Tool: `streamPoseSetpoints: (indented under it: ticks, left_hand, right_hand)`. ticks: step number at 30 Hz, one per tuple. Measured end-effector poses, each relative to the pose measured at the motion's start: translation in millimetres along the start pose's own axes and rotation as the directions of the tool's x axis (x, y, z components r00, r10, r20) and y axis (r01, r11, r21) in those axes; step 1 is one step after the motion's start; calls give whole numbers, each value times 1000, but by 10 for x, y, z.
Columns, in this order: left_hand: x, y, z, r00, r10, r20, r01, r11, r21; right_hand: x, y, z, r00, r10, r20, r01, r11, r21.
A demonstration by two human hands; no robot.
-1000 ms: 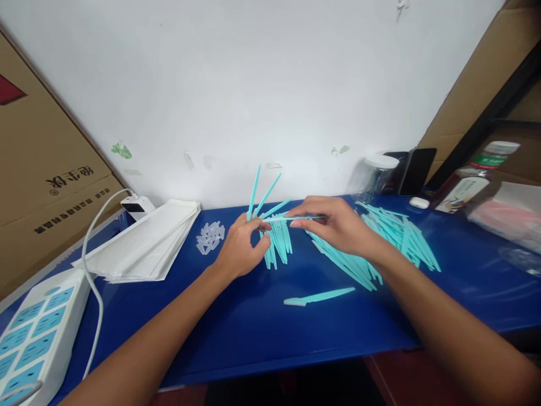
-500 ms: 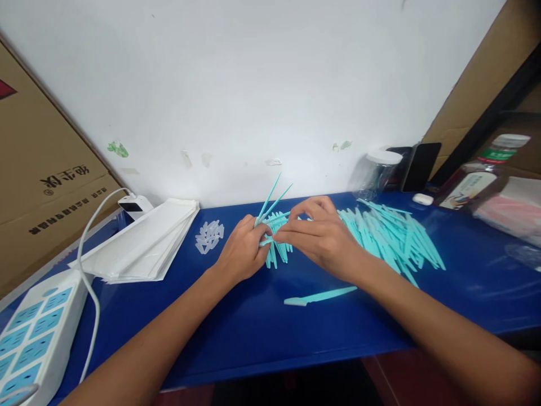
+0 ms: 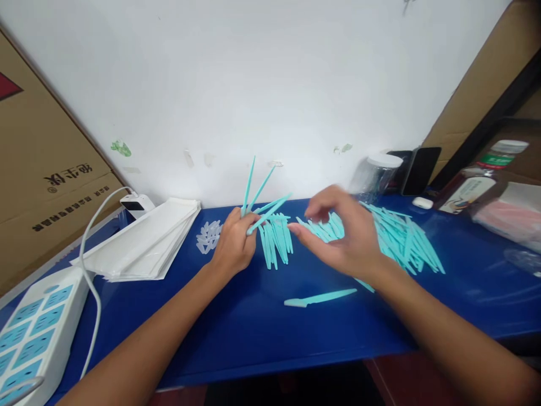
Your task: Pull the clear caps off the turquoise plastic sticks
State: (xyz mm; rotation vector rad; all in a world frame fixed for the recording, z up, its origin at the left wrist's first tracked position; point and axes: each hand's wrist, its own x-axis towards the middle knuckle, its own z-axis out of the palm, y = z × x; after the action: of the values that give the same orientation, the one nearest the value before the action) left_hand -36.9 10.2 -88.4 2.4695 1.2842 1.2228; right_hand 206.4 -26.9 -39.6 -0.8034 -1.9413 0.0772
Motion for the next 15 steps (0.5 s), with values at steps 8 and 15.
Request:
streamPoseSetpoints:
  ticks: [8,15]
  left_hand:
    - [6,32,47,982,-166,-84,133,943,-306]
    - [-11,39,67,992,-121,-18,111,952,-286]
  right_hand:
    - [-90,205,55,297,111,948,-261,965,-31]
    - [20,108,-38,438,64,897,-429,891,146]
